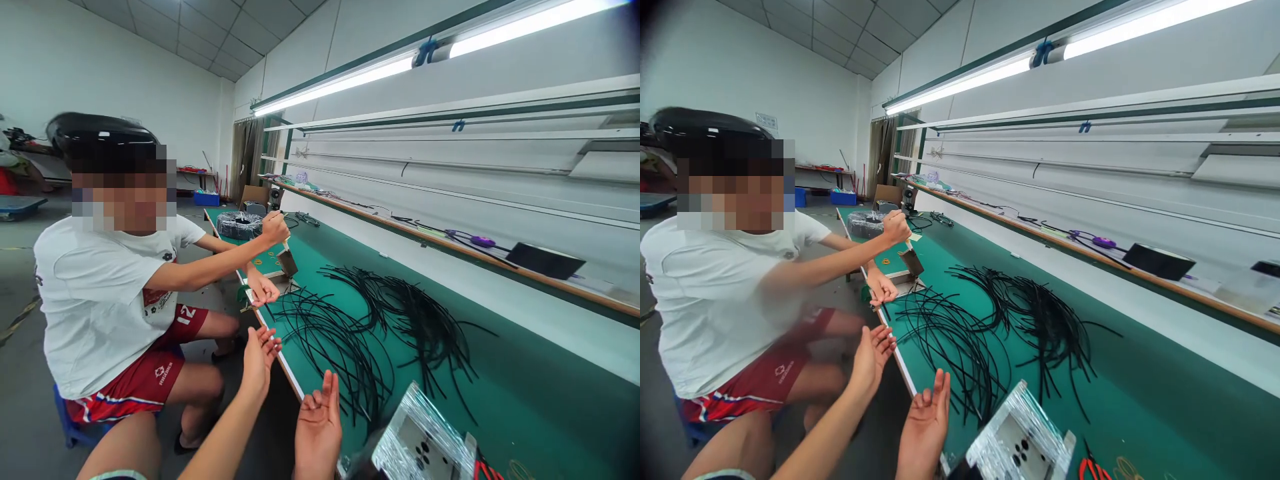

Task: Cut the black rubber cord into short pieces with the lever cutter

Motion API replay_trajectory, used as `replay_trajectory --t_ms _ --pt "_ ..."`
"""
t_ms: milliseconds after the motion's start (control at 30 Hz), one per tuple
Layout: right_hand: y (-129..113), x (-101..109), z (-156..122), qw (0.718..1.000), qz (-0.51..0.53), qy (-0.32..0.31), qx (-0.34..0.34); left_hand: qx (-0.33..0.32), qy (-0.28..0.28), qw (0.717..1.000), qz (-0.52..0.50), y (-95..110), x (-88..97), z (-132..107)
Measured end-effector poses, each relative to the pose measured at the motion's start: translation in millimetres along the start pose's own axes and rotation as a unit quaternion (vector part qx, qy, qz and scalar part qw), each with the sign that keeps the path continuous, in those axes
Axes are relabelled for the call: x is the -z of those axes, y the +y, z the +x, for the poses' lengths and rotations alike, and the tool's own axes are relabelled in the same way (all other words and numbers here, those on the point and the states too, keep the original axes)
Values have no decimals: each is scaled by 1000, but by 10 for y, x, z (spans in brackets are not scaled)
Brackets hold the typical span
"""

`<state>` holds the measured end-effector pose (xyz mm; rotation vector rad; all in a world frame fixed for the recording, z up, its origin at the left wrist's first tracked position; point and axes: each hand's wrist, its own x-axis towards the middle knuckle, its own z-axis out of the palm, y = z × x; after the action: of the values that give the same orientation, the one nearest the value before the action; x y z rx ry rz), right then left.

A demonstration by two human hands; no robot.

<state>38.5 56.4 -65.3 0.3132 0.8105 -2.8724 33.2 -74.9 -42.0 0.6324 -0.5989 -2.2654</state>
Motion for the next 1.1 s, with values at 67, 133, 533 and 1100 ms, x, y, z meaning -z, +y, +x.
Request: replay_trajectory --t_ms 67,133,533,1100 --pt "7 56 -4 1000 1 7 -5 16 -27 999 21 128 -42 87" --pt "3 89 17 1000 -3 7 1 27 -71 996 53 184 -58 122" --pt "403 233 -82 977 -176 -86 86 76 -114 971 196 -277 49 -462" --pt "82 71 -245 994 -87 26 65 144 -167 967 130 -505 -91 -701"
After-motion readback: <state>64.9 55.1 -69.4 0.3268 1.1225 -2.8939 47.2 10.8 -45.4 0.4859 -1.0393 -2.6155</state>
